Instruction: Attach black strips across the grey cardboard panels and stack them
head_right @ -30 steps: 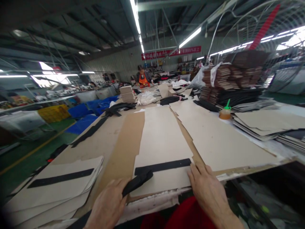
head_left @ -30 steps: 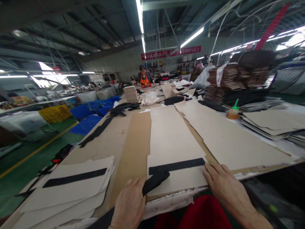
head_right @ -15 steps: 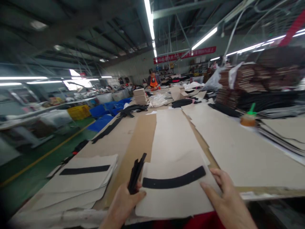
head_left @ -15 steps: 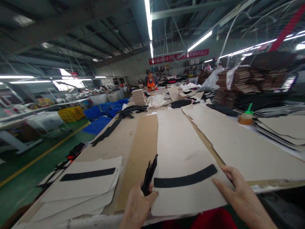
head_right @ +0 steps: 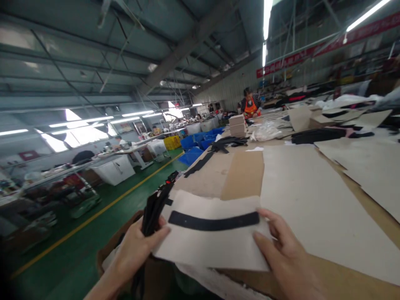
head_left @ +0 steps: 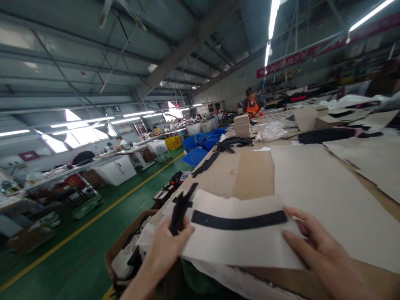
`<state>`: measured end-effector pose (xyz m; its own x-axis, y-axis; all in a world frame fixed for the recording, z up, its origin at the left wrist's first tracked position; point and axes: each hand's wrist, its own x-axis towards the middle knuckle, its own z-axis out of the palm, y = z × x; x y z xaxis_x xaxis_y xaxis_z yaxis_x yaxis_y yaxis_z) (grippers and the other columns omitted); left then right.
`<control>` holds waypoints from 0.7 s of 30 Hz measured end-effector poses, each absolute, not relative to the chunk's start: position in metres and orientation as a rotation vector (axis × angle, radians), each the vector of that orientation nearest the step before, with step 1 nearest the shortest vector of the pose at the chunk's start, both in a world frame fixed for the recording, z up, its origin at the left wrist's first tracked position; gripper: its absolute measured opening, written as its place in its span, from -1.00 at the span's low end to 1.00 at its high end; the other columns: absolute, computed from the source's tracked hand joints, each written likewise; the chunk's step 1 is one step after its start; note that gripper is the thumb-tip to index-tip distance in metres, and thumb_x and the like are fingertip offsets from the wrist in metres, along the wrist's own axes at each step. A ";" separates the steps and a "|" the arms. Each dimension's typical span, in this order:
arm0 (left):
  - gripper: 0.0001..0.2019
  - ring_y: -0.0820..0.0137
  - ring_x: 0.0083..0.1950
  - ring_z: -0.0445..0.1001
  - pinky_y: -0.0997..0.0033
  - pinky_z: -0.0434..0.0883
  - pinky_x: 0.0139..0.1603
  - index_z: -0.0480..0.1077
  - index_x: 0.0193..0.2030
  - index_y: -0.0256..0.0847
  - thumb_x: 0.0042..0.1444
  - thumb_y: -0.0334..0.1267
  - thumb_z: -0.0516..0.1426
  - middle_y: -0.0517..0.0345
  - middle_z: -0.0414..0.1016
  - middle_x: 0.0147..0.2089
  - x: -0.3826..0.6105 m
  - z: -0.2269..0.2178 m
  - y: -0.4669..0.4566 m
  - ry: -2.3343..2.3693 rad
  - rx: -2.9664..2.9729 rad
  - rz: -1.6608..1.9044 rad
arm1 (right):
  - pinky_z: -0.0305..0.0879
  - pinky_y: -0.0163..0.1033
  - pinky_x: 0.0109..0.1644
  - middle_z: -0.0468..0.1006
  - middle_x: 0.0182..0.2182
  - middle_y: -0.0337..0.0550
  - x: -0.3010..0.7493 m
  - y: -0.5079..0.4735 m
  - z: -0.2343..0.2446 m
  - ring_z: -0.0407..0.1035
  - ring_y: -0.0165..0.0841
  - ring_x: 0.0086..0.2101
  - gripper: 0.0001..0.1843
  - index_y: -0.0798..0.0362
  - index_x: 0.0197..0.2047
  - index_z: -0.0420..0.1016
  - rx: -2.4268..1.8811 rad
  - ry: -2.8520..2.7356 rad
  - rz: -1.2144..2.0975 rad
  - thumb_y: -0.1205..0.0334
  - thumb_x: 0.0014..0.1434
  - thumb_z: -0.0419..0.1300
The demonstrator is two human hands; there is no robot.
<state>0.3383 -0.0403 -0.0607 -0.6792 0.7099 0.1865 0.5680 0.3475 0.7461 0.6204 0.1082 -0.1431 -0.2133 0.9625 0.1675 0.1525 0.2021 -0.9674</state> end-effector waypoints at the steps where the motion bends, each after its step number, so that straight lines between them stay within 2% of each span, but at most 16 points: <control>1: -0.74 0.34 -0.34 0.40 0.43 0.29 -0.30 0.39 -0.38 -0.20 -0.17 -0.07 0.22 0.25 0.42 -0.44 0.312 -0.056 -0.035 2.517 1.187 1.227 | 0.44 -0.17 -0.15 0.59 -0.13 -0.15 0.597 0.110 -0.136 0.48 -0.19 -0.17 -0.41 -0.09 0.13 0.36 -1.045 -1.583 1.233 -0.04 0.02 0.18; 4: -0.71 0.32 -0.35 0.42 0.43 0.31 -0.31 0.37 -0.37 -0.19 -0.19 -0.05 0.20 0.23 0.43 -0.44 0.247 -0.042 -0.016 2.728 1.195 1.142 | 0.41 -0.16 -0.18 0.58 -0.29 -0.16 0.525 0.116 -0.128 0.46 -0.24 -0.29 -0.54 0.02 0.05 0.41 -0.899 -1.725 1.447 0.09 0.07 0.10; 7: -0.71 0.19 -0.34 0.45 0.35 0.30 -0.33 0.35 -0.43 -0.18 -0.17 0.00 0.21 0.15 0.41 -0.51 0.225 -0.035 -0.004 2.865 1.201 0.964 | 0.37 -0.14 -0.07 0.56 -0.13 -0.02 0.494 0.114 -0.136 0.44 -0.24 -0.17 -0.47 0.12 0.14 0.35 -0.760 -1.870 1.372 0.24 0.07 0.10; 9: -0.68 0.10 -0.26 0.48 0.30 0.32 -0.27 0.37 -0.42 -0.18 -0.12 0.05 0.19 0.07 0.46 -0.44 0.237 -0.042 0.002 2.914 1.311 0.825 | 0.35 -0.14 -0.02 0.49 0.00 0.03 0.509 0.112 -0.146 0.42 -0.25 -0.10 -0.49 0.10 0.14 0.37 -0.704 -1.984 1.254 0.25 0.08 0.13; 11: -0.65 0.10 -0.21 0.50 0.29 0.33 -0.21 0.40 -0.35 -0.17 -0.06 0.10 0.15 0.05 0.51 -0.37 0.265 -0.058 0.007 2.809 1.436 0.756 | 0.36 -0.16 0.00 0.43 0.08 0.02 0.548 0.111 -0.157 0.39 -0.26 -0.04 -0.53 0.06 0.12 0.38 -0.713 -2.024 1.135 0.24 0.11 0.11; 13: -0.56 0.17 -0.35 0.50 0.31 0.35 -0.31 0.40 -0.26 -0.16 0.00 0.20 0.08 0.12 0.49 -0.47 0.305 -0.077 0.014 2.500 1.453 0.681 | 0.36 -0.13 0.05 0.39 0.12 0.01 0.603 0.115 -0.168 0.34 -0.25 0.05 -0.56 0.05 0.12 0.36 -0.844 -1.989 0.955 0.26 0.15 0.05; 16: -0.49 0.27 -0.51 0.47 0.38 0.28 -0.50 0.41 -0.15 -0.21 0.10 0.22 -0.02 0.11 0.54 -0.43 0.375 -0.100 0.034 2.076 1.518 0.632 | 0.26 0.00 0.19 0.38 0.12 0.10 0.692 0.131 -0.185 0.27 -0.18 0.12 -0.60 0.14 0.12 0.33 -1.264 -1.878 0.472 0.23 0.25 -0.04; 18: -0.51 0.26 -0.53 0.49 0.39 0.30 -0.46 0.45 -0.08 -0.21 0.17 0.15 -0.03 0.18 0.48 -0.58 0.420 -0.107 0.059 1.988 1.627 0.521 | 0.17 0.07 0.25 0.38 0.10 0.19 0.742 0.146 -0.196 0.25 -0.09 0.11 -0.57 0.24 0.12 0.34 -1.520 -1.871 0.114 0.18 0.28 -0.04; 21: -0.59 0.24 -0.41 0.57 0.36 0.37 -0.30 0.48 -0.03 -0.26 0.25 -0.07 -0.06 0.05 0.58 -0.45 0.467 -0.115 0.105 1.902 1.828 0.434 | 0.20 0.10 0.19 0.41 0.05 0.26 0.782 0.163 -0.211 0.27 -0.01 0.07 -0.58 0.30 0.07 0.39 -1.751 -1.951 -0.225 0.20 0.30 -0.05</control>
<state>0.4671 0.1045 -0.1155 -0.0079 0.9938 -0.1110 0.8471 0.0657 0.5273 0.7820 0.1634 -0.2108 -0.0429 0.8822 0.4689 0.9658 0.1567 -0.2066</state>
